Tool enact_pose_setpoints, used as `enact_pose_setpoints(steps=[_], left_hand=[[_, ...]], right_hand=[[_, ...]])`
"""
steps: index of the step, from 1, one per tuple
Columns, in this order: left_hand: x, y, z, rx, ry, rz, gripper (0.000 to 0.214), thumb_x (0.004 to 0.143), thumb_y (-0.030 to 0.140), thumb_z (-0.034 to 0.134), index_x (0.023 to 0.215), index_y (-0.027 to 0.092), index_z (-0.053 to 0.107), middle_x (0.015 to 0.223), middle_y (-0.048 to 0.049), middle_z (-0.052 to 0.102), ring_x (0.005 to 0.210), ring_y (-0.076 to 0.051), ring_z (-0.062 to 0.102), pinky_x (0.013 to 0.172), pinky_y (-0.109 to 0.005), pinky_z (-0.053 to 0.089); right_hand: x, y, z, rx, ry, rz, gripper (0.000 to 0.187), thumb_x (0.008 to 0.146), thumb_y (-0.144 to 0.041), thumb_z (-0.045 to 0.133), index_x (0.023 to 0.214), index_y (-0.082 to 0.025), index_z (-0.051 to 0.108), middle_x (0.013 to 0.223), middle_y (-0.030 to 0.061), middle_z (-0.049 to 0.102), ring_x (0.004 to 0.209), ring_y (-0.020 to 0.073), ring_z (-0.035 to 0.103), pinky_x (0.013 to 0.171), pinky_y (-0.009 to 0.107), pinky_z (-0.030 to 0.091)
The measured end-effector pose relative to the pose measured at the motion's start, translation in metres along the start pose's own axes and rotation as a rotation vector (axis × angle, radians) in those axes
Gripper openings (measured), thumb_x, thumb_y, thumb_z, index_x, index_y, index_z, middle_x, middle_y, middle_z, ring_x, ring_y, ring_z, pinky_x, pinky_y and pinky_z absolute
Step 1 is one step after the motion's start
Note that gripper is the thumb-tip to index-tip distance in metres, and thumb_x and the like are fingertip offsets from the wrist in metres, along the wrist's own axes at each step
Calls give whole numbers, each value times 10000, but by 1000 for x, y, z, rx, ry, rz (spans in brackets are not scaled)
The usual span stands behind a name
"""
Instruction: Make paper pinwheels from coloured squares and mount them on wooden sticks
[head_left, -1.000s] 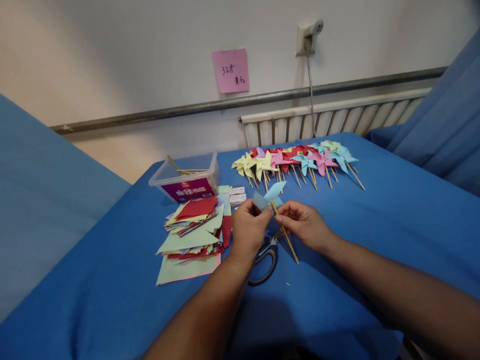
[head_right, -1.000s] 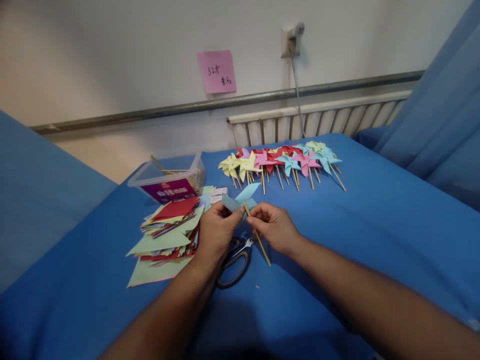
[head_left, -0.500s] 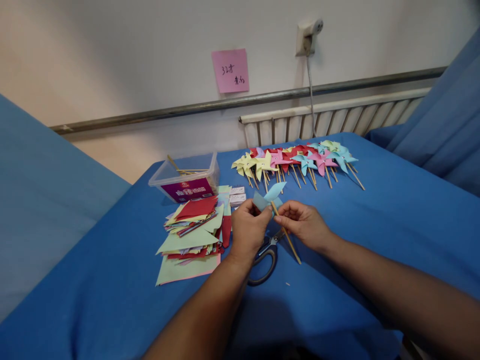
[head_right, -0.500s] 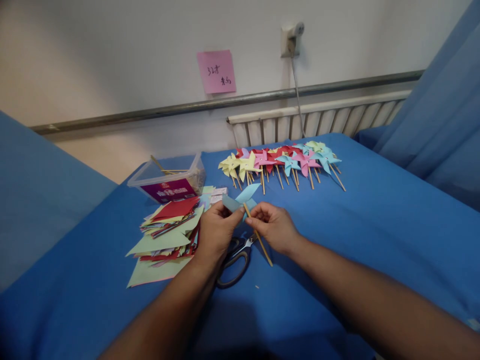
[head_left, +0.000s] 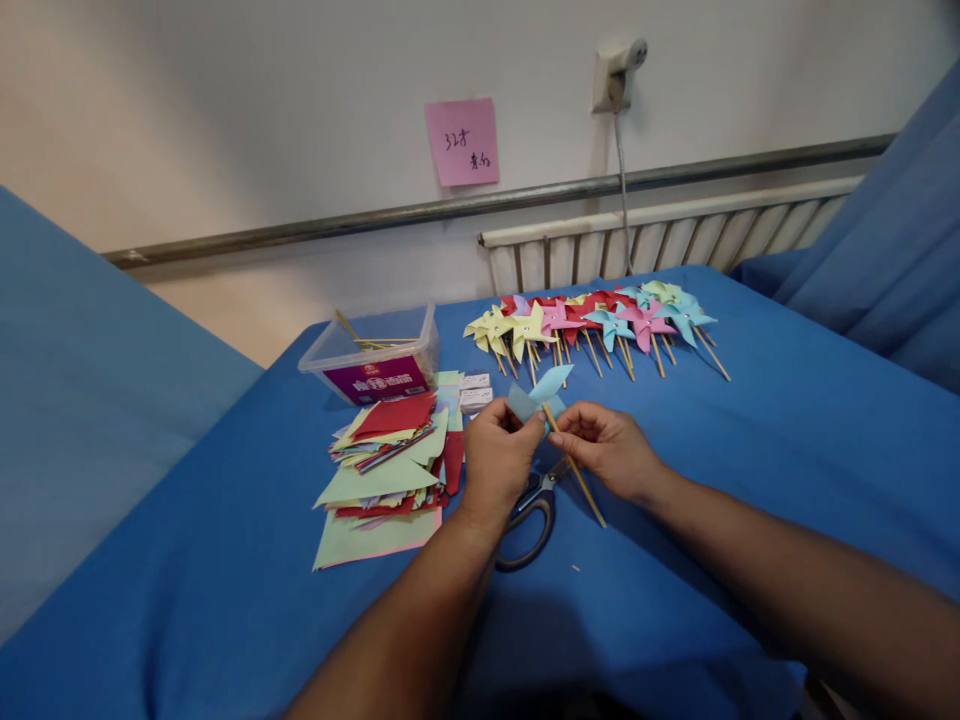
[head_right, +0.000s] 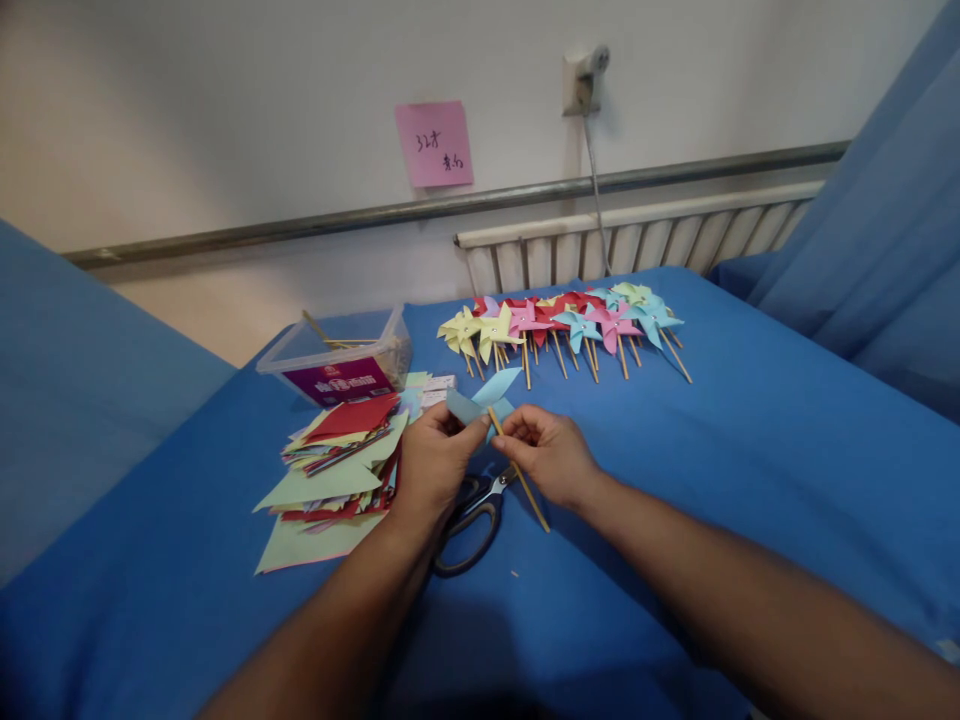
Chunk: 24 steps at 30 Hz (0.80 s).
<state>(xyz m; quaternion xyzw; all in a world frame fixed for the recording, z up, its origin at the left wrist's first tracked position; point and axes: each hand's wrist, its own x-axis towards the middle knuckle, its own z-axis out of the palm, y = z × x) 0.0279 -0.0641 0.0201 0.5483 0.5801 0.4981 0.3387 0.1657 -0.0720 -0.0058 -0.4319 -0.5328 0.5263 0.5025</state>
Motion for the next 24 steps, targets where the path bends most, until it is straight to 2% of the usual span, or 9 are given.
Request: enact_pose_setpoints(steps=[11, 16, 24], left_hand=[[0, -4, 1, -88, -4, 8, 163, 643, 299, 714, 671, 157, 640, 607, 24, 578, 559, -106, 468, 534, -226, 342], [-1, -6, 2, -146, -29, 28, 173, 683, 324, 705, 721, 162, 656, 639, 20, 593, 583, -110, 496, 560, -225, 368], [0, -5, 3, -178, 11, -13, 195, 663, 323, 721, 683, 160, 618, 607, 33, 555, 565, -99, 468, 544, -222, 352]], right_hand=[[-1, -4, 1, 132, -49, 86, 305, 681, -473, 725, 712, -197, 599, 584, -51, 562, 499, 91, 517, 506, 244, 442], [-2, -6, 1, 118, -40, 82, 310, 688, -481, 719, 711, -201, 589, 583, -50, 558, 501, 97, 529, 511, 256, 455], [-3, -9, -1, 72, -14, 51, 296, 714, -463, 704, 696, -192, 586, 570, -35, 577, 517, 106, 541, 517, 255, 442]])
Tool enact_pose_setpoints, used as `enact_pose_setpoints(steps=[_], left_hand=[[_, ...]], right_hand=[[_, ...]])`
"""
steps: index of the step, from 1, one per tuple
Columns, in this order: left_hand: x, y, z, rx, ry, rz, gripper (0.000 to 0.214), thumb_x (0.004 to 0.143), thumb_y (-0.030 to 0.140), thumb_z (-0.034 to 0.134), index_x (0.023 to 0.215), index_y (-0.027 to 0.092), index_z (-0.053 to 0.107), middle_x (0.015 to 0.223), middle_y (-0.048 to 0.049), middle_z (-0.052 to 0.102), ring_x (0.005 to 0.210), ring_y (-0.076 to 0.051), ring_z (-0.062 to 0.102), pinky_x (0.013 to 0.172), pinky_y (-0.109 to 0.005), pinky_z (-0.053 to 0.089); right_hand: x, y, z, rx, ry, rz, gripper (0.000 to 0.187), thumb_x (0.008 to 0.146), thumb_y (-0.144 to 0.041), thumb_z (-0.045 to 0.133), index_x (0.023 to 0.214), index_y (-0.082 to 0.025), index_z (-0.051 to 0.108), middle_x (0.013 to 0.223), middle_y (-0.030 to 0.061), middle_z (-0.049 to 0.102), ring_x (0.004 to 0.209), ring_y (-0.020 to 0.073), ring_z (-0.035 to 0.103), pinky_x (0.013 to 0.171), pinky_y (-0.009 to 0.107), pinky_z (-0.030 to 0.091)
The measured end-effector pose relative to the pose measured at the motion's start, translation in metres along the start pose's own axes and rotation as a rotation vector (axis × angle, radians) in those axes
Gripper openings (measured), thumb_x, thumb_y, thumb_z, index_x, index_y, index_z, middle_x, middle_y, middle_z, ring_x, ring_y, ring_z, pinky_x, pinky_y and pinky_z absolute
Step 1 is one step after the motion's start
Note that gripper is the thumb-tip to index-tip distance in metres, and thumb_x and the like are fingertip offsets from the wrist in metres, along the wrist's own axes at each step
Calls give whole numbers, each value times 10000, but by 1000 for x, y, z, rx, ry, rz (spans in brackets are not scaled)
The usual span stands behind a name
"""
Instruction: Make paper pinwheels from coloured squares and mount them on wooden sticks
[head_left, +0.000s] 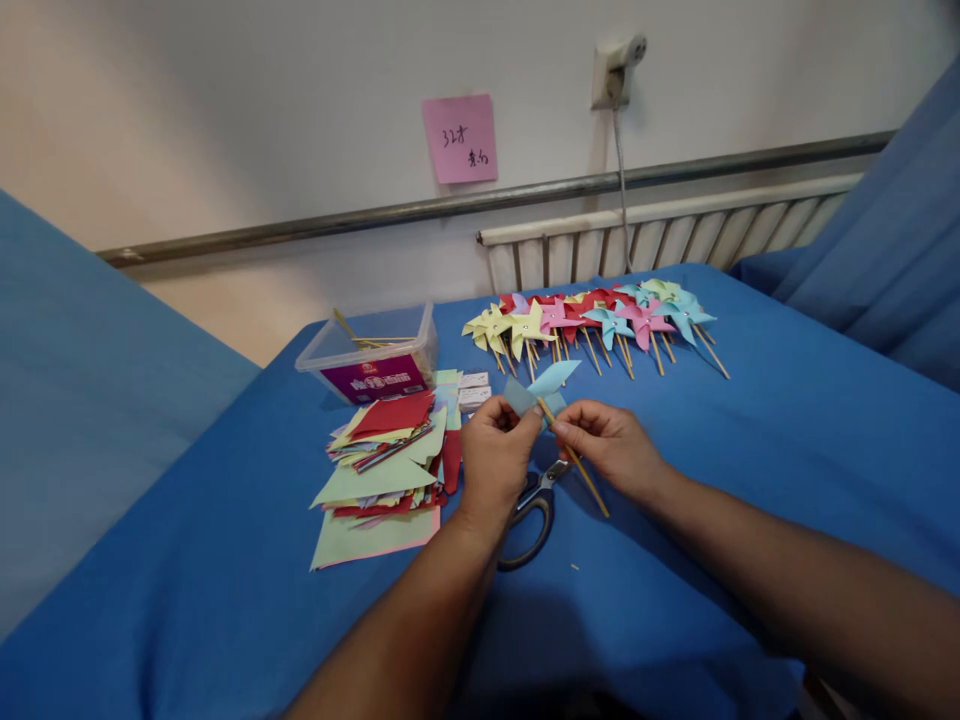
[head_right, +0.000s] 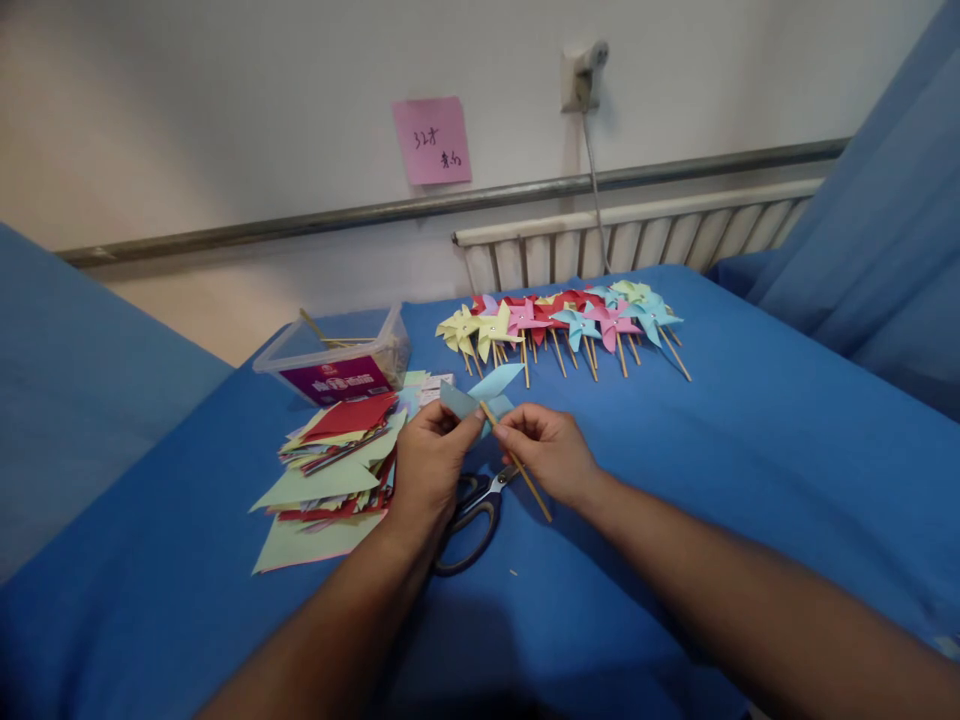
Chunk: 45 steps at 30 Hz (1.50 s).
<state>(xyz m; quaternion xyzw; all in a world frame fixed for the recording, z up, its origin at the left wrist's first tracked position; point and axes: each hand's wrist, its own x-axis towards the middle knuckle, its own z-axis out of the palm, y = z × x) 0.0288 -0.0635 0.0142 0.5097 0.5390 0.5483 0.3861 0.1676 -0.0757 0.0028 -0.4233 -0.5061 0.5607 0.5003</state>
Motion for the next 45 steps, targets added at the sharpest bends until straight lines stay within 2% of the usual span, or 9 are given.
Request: enact_pose_setpoints(steps=[6, 14, 22, 28, 45], left_hand=[[1, 1, 1, -40, 22, -26, 210, 647, 328, 732, 664, 162, 605, 592, 40, 538, 546, -91, 449, 527, -219, 339], [0, 0, -1, -34, 41, -15, 235, 644, 347, 748, 659, 169, 595, 590, 39, 529, 545, -90, 437, 523, -222, 324], [-3, 8, 0, 58, 63, 13, 250, 643, 319, 727, 579, 179, 531, 533, 56, 449, 510, -82, 364, 482, -220, 285], [-4, 12, 0, 67, 65, 24, 243, 646, 296, 713, 569, 183, 513, 535, 56, 442, 514, -84, 362, 486, -220, 295], [-2, 7, -1, 112, 56, 33, 231, 657, 309, 701, 576, 184, 525, 534, 56, 438, 516, -88, 367, 494, -227, 293]], right_hand=[[-1, 1, 0, -11, -11, -17, 288, 727, -460, 699, 697, -191, 601, 575, -28, 585, 531, 109, 522, 533, 257, 420], [0, -2, -1, 40, 69, 37, 330, 669, -473, 753, 688, -182, 600, 597, -36, 559, 560, 94, 465, 551, 247, 373], [-1, -2, 1, 39, 20, 67, 323, 675, -469, 741, 679, -184, 587, 598, -35, 559, 561, 98, 472, 565, 258, 385], [0, 0, 1, 43, 32, 45, 334, 654, -467, 762, 677, -183, 589, 587, -37, 555, 554, 93, 455, 550, 248, 366], [2, 4, 0, 28, 19, 5, 328, 660, -462, 762, 677, -194, 574, 566, -49, 533, 526, 90, 435, 517, 244, 353]])
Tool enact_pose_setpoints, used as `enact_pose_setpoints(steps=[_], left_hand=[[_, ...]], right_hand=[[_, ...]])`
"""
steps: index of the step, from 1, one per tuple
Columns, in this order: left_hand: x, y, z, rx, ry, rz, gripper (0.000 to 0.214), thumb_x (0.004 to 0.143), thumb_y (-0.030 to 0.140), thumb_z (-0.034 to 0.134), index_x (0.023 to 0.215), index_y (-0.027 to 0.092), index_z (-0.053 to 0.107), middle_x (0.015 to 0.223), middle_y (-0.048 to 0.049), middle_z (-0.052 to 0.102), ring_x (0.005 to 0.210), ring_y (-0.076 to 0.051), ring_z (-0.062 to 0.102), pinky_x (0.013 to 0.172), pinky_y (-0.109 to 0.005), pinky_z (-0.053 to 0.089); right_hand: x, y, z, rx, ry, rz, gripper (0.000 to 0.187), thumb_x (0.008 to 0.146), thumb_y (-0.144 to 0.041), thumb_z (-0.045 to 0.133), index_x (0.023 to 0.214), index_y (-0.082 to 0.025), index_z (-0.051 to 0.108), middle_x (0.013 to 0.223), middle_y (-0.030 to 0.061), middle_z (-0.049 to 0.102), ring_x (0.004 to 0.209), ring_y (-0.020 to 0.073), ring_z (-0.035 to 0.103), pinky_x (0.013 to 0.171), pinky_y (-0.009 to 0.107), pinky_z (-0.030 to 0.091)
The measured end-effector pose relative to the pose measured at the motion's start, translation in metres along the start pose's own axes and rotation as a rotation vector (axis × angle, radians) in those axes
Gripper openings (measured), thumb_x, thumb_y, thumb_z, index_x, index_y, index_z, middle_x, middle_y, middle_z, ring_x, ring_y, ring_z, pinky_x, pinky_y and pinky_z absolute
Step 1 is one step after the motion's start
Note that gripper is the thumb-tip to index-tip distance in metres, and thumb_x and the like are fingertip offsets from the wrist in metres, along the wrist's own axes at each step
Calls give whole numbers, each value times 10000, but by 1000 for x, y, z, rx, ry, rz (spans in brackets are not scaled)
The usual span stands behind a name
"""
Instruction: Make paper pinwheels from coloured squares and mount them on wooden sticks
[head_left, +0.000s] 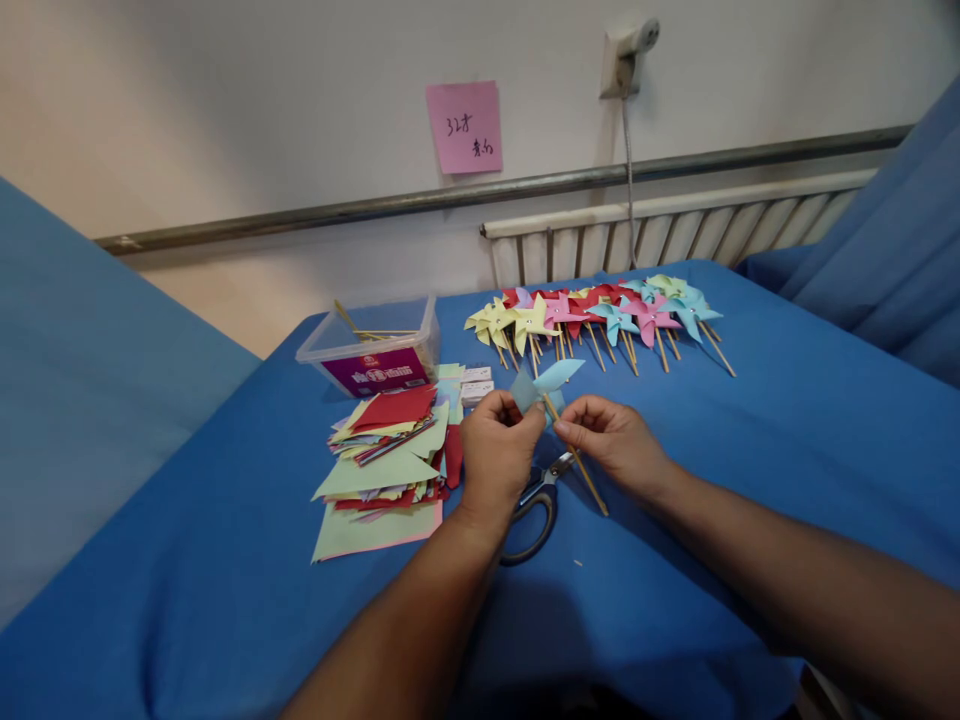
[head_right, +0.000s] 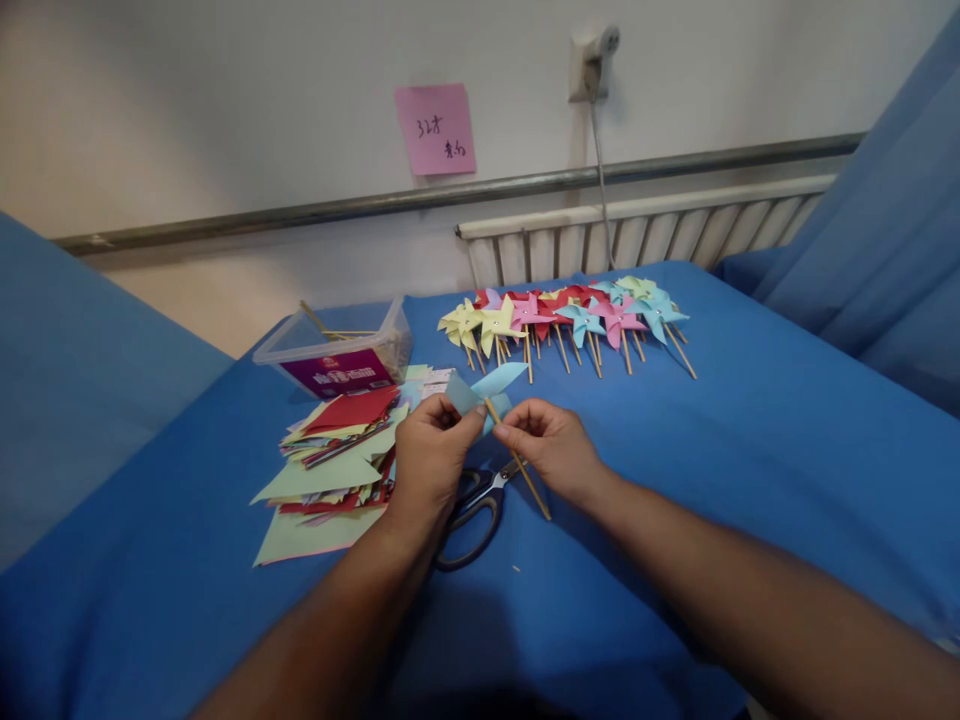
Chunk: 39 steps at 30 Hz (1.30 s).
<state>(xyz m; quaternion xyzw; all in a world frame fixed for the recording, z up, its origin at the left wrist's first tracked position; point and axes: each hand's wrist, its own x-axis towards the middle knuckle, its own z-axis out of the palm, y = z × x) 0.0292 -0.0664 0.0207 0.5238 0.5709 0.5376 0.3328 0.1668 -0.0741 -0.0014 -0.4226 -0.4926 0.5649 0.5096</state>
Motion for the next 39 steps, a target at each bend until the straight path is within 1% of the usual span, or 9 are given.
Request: enact_pose_setpoints(steps=[4, 10, 16, 21, 27, 31, 35, 39], left_hand=[[0, 2, 0, 10, -2, -5, 262, 648, 296, 707, 547, 185, 492, 525, 62, 417, 503, -81, 338, 489, -225, 287], [1, 1, 0, -1, -6, -5, 263, 652, 295, 706, 548, 184, 491, 521, 65, 419, 501, -80, 332, 486, -222, 289], [1, -1, 1, 10, -13, -14, 208, 659, 315, 704, 597, 173, 564, 539, 58, 460, 516, -86, 376, 494, -221, 301], [2, -4, 1, -27, -20, -31, 224, 663, 321, 711, 591, 169, 563, 548, 56, 467, 527, -85, 377, 509, -223, 309], [1, -5, 1, -99, -46, -54, 202, 676, 332, 709, 660, 165, 598, 584, 47, 498, 545, -91, 407, 520, -225, 321], [1, -3, 2, -96, -19, -39, 201, 657, 306, 718, 632, 169, 572, 565, 57, 470, 535, -85, 380, 505, -218, 311], [1, -1, 2, -111, -9, -44, 195, 647, 297, 716, 641, 171, 568, 571, 58, 474, 536, -86, 387, 504, -216, 317], [1, 1, 2, -94, 16, -37, 199, 639, 286, 717, 625, 172, 554, 553, 67, 446, 515, -78, 351, 491, -213, 305]], right_hand=[[0, 0, 1, -22, 24, -26, 343, 647, -475, 767, 670, -193, 573, 568, -47, 534, 526, 89, 431, 510, 242, 343], [0, 2, 1, -35, 33, -33, 360, 644, -495, 766, 670, -193, 570, 567, -42, 532, 531, 92, 431, 504, 244, 336], [1, 4, 1, -34, 44, -51, 358, 642, -485, 766, 664, -186, 570, 563, -45, 535, 522, 86, 434, 501, 238, 339], [1, 6, 1, -58, 41, -47, 304, 670, -438, 753, 671, -188, 580, 568, -48, 539, 522, 85, 432, 504, 240, 330], [2, 7, 1, -58, 58, -50, 289, 670, -422, 748, 669, -190, 575, 570, -49, 543, 519, 85, 439, 506, 239, 336], [2, 6, 1, -59, 55, -54, 293, 670, -426, 746, 672, -192, 570, 571, -48, 545, 519, 87, 446, 504, 238, 341], [1, 5, 1, -80, 56, -62, 291, 684, -436, 737, 678, -193, 578, 573, -49, 541, 518, 86, 439, 503, 240, 336], [1, 6, 1, -80, 47, -66, 272, 693, -423, 733, 693, -195, 585, 580, -49, 547, 524, 89, 447, 503, 238, 341]])
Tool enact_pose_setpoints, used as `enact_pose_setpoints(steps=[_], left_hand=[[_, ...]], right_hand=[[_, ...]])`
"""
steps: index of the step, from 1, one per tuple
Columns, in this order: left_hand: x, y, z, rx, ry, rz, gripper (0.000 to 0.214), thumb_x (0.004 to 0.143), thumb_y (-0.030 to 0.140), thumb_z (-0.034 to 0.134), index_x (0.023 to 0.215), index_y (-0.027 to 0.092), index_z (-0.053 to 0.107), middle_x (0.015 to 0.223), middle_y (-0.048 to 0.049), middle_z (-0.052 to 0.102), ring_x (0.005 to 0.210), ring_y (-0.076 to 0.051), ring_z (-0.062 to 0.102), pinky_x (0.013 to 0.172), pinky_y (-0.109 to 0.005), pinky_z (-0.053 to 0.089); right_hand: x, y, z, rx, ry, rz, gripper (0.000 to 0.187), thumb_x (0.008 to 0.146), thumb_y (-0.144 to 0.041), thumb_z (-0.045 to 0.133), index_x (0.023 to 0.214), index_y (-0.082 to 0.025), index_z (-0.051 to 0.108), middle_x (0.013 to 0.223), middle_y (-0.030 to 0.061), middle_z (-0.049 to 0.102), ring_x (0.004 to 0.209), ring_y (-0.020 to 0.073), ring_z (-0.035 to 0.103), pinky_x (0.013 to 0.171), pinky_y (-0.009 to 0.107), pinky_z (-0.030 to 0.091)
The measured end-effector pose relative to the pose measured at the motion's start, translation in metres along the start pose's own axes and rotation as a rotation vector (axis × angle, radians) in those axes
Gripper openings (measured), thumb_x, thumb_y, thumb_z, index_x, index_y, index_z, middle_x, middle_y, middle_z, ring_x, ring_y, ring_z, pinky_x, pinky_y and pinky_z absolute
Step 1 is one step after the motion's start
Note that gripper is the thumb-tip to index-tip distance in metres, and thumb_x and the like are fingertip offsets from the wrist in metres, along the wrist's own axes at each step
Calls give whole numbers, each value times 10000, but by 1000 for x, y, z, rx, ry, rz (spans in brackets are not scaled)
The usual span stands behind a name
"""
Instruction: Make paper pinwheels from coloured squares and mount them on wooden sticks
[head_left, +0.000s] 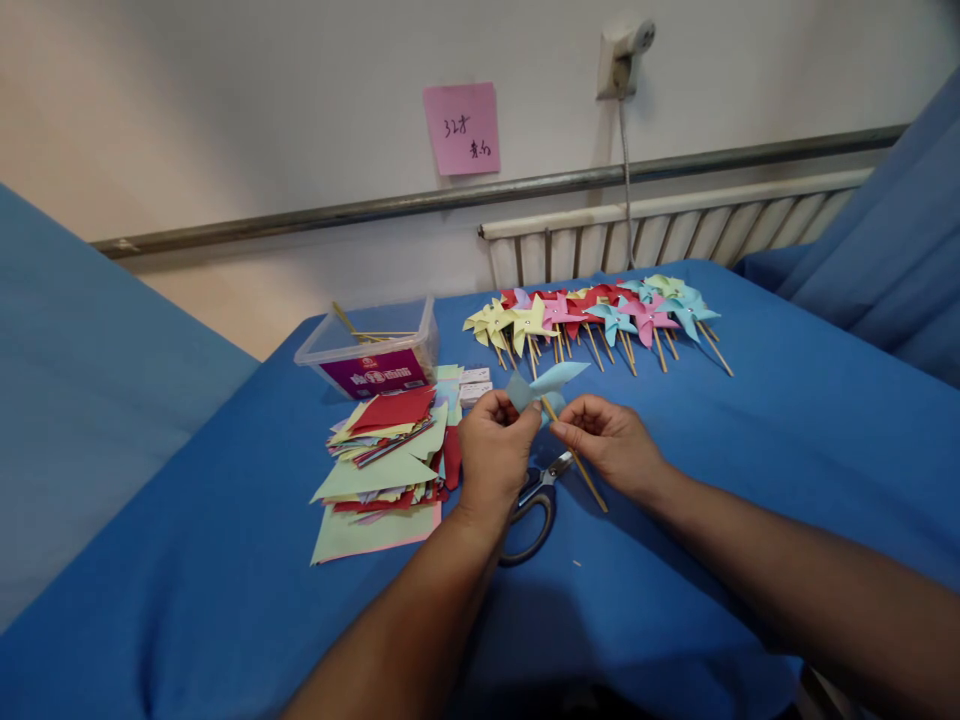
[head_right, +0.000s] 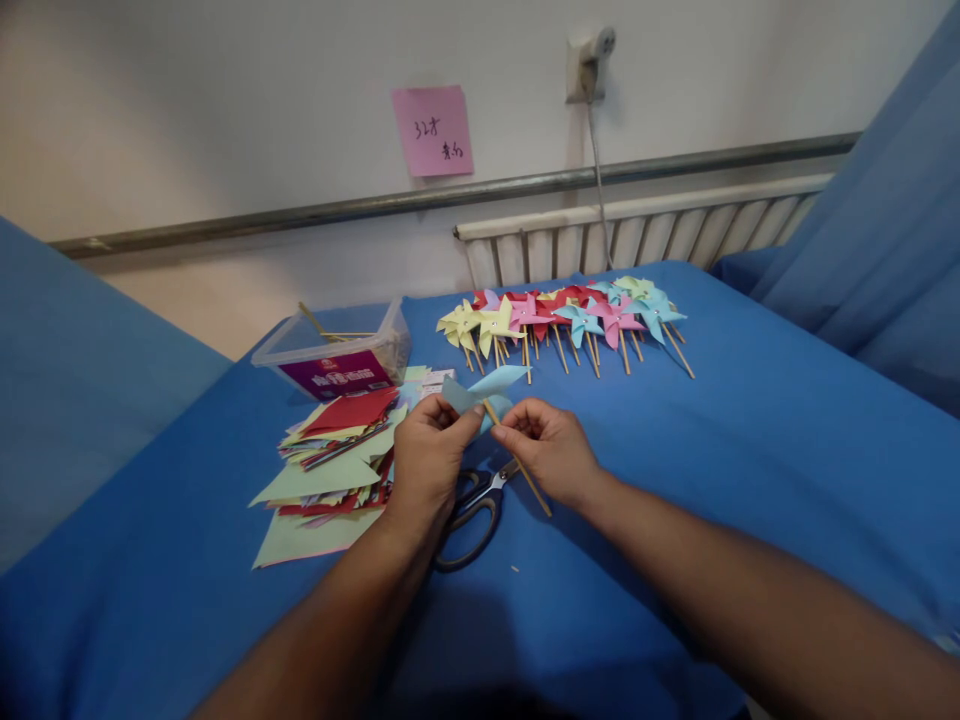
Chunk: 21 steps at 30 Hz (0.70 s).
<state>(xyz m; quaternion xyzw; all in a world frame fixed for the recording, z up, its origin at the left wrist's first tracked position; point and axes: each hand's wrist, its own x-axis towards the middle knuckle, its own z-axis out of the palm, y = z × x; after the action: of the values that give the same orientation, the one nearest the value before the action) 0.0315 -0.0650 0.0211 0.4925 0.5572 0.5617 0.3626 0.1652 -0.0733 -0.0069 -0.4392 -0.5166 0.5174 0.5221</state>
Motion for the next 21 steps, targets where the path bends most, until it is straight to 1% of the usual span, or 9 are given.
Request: enact_pose_setpoints(steps=[11, 21], left_hand=[[0, 0, -1, 13, -9, 2, 218, 638, 281, 708, 600, 179, 519, 546, 68, 436, 515, -77, 351, 487, -207, 305], [-2, 1, -1, 11, -21, -8, 193, 637, 281, 706, 619, 175, 545, 556, 61, 464, 525, -80, 373, 487, -207, 306]], right_hand=[[-1, 2, 0, -9, -5, -15, 228, 718, -370, 718, 702, -192, 577, 569, -52, 533, 518, 85, 431, 496, 233, 331], [-1, 0, 0, -42, 13, -17, 229, 709, -373, 722, 697, -193, 582, 578, -49, 544, 516, 88, 442, 497, 237, 337]])
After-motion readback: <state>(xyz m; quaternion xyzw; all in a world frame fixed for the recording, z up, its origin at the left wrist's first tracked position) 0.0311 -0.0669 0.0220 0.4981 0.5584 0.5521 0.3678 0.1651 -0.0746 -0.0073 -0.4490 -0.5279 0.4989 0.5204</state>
